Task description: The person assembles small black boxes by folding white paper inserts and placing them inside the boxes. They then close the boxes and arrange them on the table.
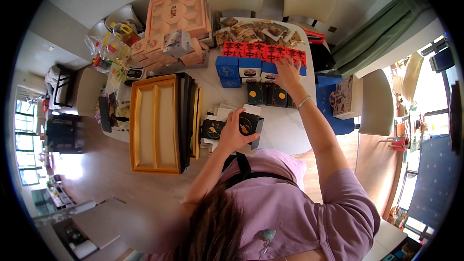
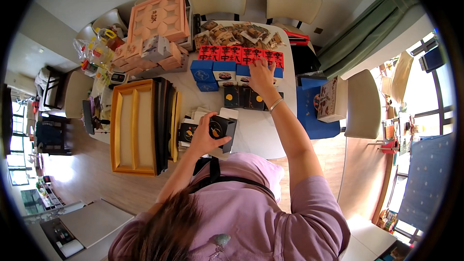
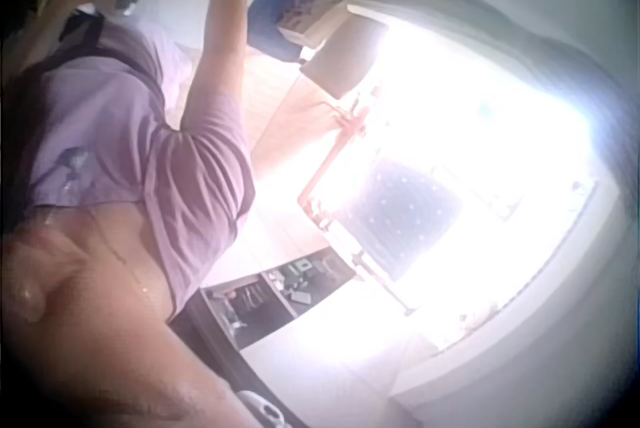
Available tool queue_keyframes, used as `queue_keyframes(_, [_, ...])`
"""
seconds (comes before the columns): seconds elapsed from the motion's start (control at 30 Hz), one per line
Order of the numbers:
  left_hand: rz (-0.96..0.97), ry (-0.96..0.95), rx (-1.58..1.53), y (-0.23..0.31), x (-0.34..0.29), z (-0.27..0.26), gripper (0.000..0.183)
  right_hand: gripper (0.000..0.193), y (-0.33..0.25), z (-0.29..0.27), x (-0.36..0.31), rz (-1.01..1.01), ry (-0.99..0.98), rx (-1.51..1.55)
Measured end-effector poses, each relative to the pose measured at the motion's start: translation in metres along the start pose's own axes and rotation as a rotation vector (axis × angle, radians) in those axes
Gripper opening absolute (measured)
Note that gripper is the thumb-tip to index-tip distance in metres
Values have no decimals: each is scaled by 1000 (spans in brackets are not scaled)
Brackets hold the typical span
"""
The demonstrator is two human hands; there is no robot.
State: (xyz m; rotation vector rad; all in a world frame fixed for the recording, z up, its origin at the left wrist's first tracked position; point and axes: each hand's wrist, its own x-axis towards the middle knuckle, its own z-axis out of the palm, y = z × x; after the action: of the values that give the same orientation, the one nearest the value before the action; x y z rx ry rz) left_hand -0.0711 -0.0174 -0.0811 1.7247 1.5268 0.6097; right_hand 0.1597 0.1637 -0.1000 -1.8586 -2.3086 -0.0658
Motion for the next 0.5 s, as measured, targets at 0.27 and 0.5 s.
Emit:
queue_keyframes(0.27, [-10, 5, -24, 8, -2, -4, 91, 48, 1, -2, 0, -22, 61, 33])
queue_keyframes(0.5, [4, 18, -41, 9, 0, -1, 89, 47, 3, -5, -6, -22, 111, 85])
